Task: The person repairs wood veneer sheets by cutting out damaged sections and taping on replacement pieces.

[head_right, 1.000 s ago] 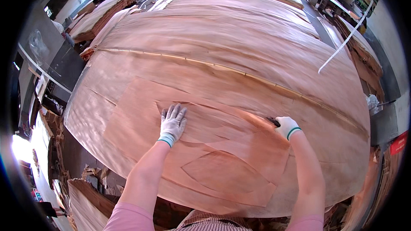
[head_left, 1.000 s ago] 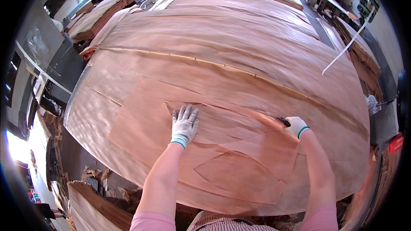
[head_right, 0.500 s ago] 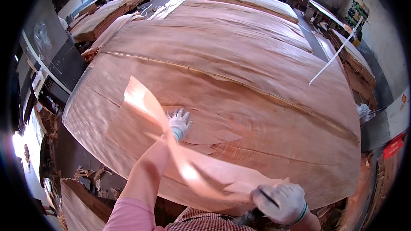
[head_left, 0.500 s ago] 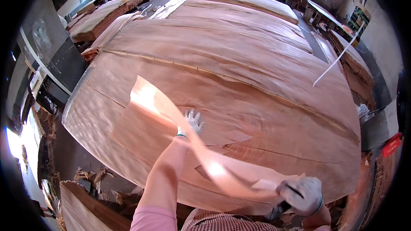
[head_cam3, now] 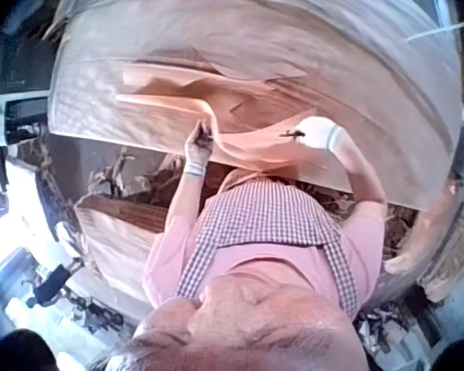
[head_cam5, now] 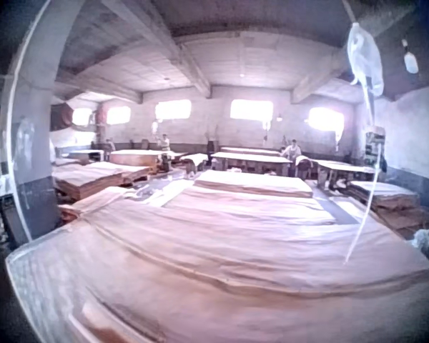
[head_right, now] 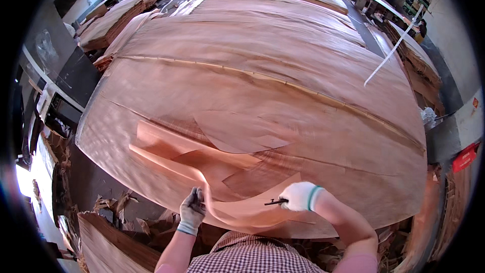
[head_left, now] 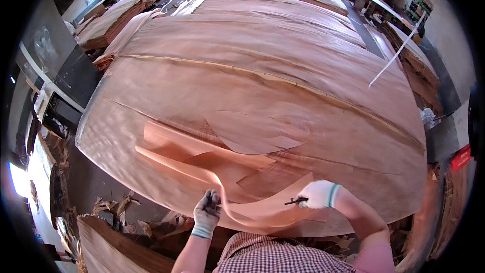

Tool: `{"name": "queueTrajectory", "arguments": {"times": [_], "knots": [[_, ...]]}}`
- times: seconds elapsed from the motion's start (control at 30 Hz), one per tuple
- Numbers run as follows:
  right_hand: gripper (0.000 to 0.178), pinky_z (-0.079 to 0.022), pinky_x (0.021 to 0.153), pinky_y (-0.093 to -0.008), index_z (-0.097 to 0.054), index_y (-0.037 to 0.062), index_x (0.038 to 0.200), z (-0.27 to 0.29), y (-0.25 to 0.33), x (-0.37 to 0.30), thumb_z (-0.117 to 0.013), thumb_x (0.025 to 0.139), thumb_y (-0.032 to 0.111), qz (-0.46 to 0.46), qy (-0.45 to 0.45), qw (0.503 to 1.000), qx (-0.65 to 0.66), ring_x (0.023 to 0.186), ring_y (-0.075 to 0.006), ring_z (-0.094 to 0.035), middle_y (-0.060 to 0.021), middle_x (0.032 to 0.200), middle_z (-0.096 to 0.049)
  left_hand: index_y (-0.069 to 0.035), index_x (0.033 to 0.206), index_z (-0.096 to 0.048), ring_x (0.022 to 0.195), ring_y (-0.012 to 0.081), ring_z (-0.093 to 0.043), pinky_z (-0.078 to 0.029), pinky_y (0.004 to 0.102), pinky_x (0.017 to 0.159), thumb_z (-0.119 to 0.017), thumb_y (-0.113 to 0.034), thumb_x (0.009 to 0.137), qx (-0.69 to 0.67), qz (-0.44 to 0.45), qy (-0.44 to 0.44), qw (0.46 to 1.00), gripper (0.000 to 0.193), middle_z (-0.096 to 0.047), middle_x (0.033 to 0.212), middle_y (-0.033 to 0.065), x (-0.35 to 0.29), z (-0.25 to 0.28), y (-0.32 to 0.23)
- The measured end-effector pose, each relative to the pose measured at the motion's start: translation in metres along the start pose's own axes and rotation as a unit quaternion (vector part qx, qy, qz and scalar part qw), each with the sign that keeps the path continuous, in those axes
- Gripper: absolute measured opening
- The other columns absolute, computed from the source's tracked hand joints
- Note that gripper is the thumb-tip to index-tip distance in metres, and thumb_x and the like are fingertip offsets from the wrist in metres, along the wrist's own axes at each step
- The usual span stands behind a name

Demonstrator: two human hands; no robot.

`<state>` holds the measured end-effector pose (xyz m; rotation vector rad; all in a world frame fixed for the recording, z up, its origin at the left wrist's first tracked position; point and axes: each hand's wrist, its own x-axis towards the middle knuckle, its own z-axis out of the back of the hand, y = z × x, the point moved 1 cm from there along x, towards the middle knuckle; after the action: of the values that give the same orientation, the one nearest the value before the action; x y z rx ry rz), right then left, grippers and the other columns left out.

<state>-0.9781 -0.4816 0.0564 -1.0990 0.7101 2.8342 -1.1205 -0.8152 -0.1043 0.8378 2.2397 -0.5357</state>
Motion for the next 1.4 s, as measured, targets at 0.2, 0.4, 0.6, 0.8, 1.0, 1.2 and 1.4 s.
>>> {"name": "queueTrajectory", "arguments": {"times": [0.2,0.4,0.6,0.8,1.0,1.2,1.4], "knots": [[0.039,-0.051,0.080,-0.0457,-0.061,0.0029,0.100,0.035,0.048,0.164,-0.063,0.082,0.038,0.026,-0.286,0.958,0.012,0.091,-0.0387,-0.062,-0.0219,0.102,-0.060,-0.008,0.114,-0.061,0.111,0.0300,-0.057,-0.040,0.0504,0.103,-0.046,-0.033,0.094,0.006,-0.054,0.055,0.997,0.035,-0.063,0.117,0.0112,-0.016,0.027,-0.006],[0.025,-0.054,0.079,-0.0422,-0.060,0.0052,0.100,0.044,0.106,0.261,-0.062,0.083,0.024,0.053,-0.339,0.935,-0.089,0.094,-0.0321,-0.063,-0.0182,0.116,-0.053,-0.012,0.119,-0.057,0.115,0.0258,-0.053,-0.037,0.0495,0.103,-0.049,-0.033,0.094,0.101,-0.084,0.087,0.987,0.033,-0.058,0.122,0.0049,-0.013,0.014,0.003],[0.022,-0.052,0.067,-0.0460,-0.055,0.0045,0.094,-0.004,0.124,0.205,-0.059,0.083,0.022,0.041,-0.290,0.956,0.003,0.079,-0.0359,-0.064,-0.0189,0.089,-0.063,-0.015,0.122,-0.055,0.114,0.0217,-0.051,-0.039,0.0463,0.100,-0.046,-0.034,0.094,0.110,-0.074,0.118,0.984,0.035,-0.056,0.124,0.0018,-0.023,-0.014,0.016],[0.055,-0.048,0.073,-0.0489,-0.052,0.0028,0.103,-0.025,0.097,0.088,-0.062,0.082,0.052,0.015,-0.198,0.958,0.205,0.083,-0.0426,-0.063,-0.0237,0.085,-0.065,-0.010,0.129,-0.047,0.113,0.0257,-0.053,-0.037,0.0447,0.101,-0.035,-0.042,0.098,0.157,-0.050,0.232,0.959,0.046,-0.055,0.125,0.0077,-0.057,-0.061,0.069],[0.045,-0.051,0.076,-0.0406,-0.056,0.0032,0.114,-0.048,0.025,-0.020,-0.071,0.078,0.026,0.039,-0.394,0.887,0.236,0.088,-0.0346,-0.066,-0.0212,0.094,-0.066,0.000,0.132,-0.044,0.122,0.0238,-0.049,-0.033,0.0359,0.108,-0.041,-0.024,0.100,0.265,0.023,0.353,0.897,0.040,-0.049,0.133,0.0106,-0.102,-0.108,0.166],[0.021,-0.047,0.059,-0.0378,-0.064,0.0001,0.082,-0.046,-0.164,-0.159,-0.069,0.076,0.019,-0.081,-0.500,0.829,0.237,0.065,-0.0176,-0.058,-0.0148,0.073,-0.066,0.002,0.134,-0.045,0.083,0.0187,-0.062,-0.041,0.0399,0.103,-0.041,-0.025,0.100,0.426,0.120,0.380,0.813,0.044,-0.064,0.090,0.0092,-0.161,-0.085,0.227],[0.028,-0.043,0.095,-0.0379,-0.060,-0.0030,0.111,-0.043,-0.400,-0.305,-0.053,0.086,0.005,-0.290,-0.638,0.713,0.026,0.104,-0.0260,-0.058,-0.0197,0.110,-0.062,-0.003,0.123,-0.057,0.044,0.0128,-0.051,-0.038,0.0241,0.041,-0.050,-0.024,0.097,0.491,0.127,0.204,0.837,0.034,-0.063,0.070,0.0086,-0.185,-0.002,0.278]]}}
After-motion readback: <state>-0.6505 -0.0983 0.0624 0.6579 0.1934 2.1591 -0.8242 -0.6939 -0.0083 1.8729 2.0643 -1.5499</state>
